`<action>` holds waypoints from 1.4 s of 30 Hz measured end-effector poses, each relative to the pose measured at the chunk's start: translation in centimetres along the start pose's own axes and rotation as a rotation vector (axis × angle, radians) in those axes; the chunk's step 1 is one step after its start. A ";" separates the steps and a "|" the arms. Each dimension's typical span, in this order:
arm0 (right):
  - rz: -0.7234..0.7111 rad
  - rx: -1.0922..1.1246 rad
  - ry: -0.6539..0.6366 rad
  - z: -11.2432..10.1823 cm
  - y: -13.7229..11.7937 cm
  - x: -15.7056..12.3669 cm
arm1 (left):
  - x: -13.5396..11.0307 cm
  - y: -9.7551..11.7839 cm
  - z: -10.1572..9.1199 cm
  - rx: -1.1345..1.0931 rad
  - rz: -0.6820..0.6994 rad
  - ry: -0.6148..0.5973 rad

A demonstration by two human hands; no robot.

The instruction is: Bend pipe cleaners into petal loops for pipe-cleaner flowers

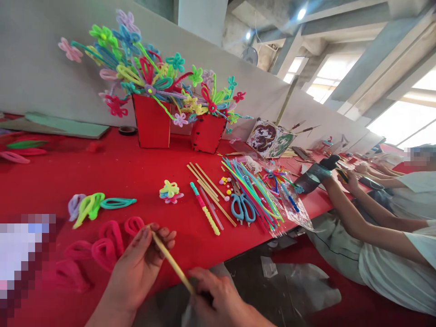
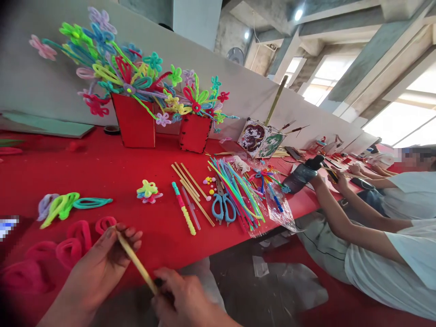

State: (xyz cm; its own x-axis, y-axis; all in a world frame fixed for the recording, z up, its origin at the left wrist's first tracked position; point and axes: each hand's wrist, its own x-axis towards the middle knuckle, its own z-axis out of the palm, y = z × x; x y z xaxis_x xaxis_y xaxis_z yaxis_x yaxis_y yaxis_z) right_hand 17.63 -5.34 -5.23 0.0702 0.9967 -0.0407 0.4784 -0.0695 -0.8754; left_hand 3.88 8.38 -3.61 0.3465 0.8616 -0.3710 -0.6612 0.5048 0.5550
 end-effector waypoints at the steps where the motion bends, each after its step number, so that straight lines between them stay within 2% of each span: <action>1: -0.057 -0.040 0.025 -1.0 0.2 0.0 | 0.0 -0.2 -0.1 0.015 -0.004 -0.040; 4: -0.154 -0.182 0.239 -4.5 0.6 1.2 | -0.1 -0.4 -0.1 0.055 -0.034 -0.119; 7: -0.069 -0.404 0.389 -7.8 1.2 4.0 | -0.3 -0.4 0.1 0.096 -0.038 -0.149; 11: 0.082 -0.764 0.335 -10.1 1.7 8.4 | -0.6 -0.2 0.1 0.125 -0.069 -0.166; 14: 0.130 -0.902 0.312 -10.7 1.8 10.6 | -0.7 -0.2 -0.1 0.126 -0.088 -0.173; 19: 0.106 -0.936 0.323 -10.6 1.0 10.7 | -0.5 -0.1 -0.1 0.138 -0.090 -0.167; 21: 0.062 -0.933 0.305 -10.0 0.5 9.9 | -0.5 -0.1 -0.1 0.139 -0.088 -0.162; 25: 0.007 -0.912 0.167 -8.0 -0.1 8.6 | -0.5 -0.2 -0.2 0.135 -0.087 -0.156; 28: 0.017 -0.924 0.174 -7.2 -0.5 8.3 | -0.6 -0.1 -0.1 0.142 -0.084 -0.144; 30: 0.018 -0.923 0.180 -7.0 -0.8 8.4 | -0.6 -0.1 0.1 0.149 -0.081 -0.136; 34: 0.059 -0.959 0.074 -6.8 -1.7 8.4 | -0.7 0.0 0.2 0.162 -0.072 -0.126; 42: 0.072 -1.041 -0.018 -6.6 -2.6 8.7 | -0.4 -0.3 -0.1 0.150 -0.073 -0.152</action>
State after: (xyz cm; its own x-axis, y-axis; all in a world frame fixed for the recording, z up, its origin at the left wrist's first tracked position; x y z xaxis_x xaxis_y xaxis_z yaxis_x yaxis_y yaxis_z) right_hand 22.75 3.21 -0.11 0.1196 0.9886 -0.0915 0.9922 -0.1221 -0.0230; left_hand 3.86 7.88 -3.64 0.4939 0.8146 -0.3041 -0.5284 0.5590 0.6390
